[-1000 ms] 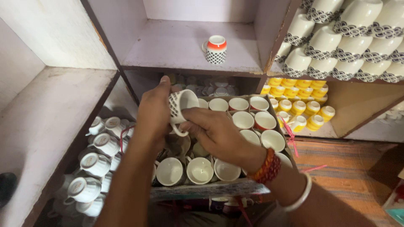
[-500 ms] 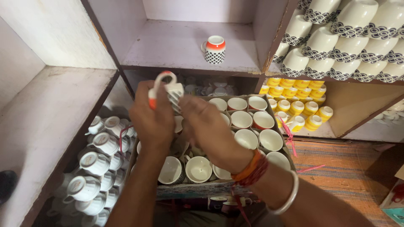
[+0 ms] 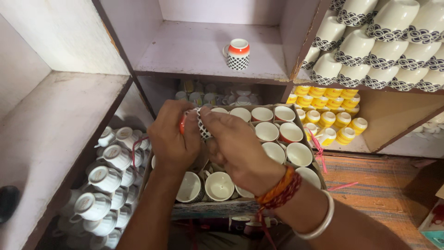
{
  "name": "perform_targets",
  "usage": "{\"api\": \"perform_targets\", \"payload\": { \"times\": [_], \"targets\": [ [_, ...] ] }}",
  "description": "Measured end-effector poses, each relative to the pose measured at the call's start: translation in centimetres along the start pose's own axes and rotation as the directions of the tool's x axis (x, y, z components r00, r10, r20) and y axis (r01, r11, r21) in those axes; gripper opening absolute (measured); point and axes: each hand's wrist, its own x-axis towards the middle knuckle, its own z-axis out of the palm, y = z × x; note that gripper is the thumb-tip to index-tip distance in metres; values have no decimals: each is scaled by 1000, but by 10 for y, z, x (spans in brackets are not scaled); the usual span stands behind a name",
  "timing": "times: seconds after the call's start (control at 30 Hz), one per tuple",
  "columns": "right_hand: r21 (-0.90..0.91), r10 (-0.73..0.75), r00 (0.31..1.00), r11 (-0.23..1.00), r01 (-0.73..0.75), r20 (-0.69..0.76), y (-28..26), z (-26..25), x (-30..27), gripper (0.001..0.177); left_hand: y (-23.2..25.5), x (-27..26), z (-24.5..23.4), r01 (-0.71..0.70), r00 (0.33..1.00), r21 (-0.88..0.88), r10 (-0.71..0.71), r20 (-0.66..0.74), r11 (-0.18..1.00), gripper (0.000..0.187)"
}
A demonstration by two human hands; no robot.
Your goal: The person removes patterned ceramic cups from a cardboard box and places them onto a shelf. They handle the cups one by one, arranging them in neat rows on the shelf.
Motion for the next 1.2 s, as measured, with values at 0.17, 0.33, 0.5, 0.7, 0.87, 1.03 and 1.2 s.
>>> {"api": "perform_targets", "payload": {
  "times": [0.17,0.33,0.5,0.7,0.87,1.03,1.2],
  "targets": [
    [-662,-587,672,284,694,452,15,-18,4,31,-16,15,14,725,619,-455,-779,102,517,45],
    [-536,-604,706,482,693,371,16,-49,25,20,-15,22,8,905,326,-419,-758,565,76,57],
    [381,-93,989,924,44,113,2,-56,39,3,-11,7,8,335,913,-585,-102,394,738,75],
    [42,-86,996,995,86,-16,-19,-44,50,29,-47,39,40,474,880,-331,-438,183,816,63],
    [-333,-255,967,912,240,-2,-22,-45,47,31,-90,84,58,582,806,22,-581,110,813,52],
    [-706,-410,891,572,418,195,-10,-49,47,21,-118,110,92,475,863,190,-497,93,859,53],
    [-875,-401,837,148,461,374,0,-53,48,18,-132,107,110,477,844,270,-521,125,836,53]
  ]
}}
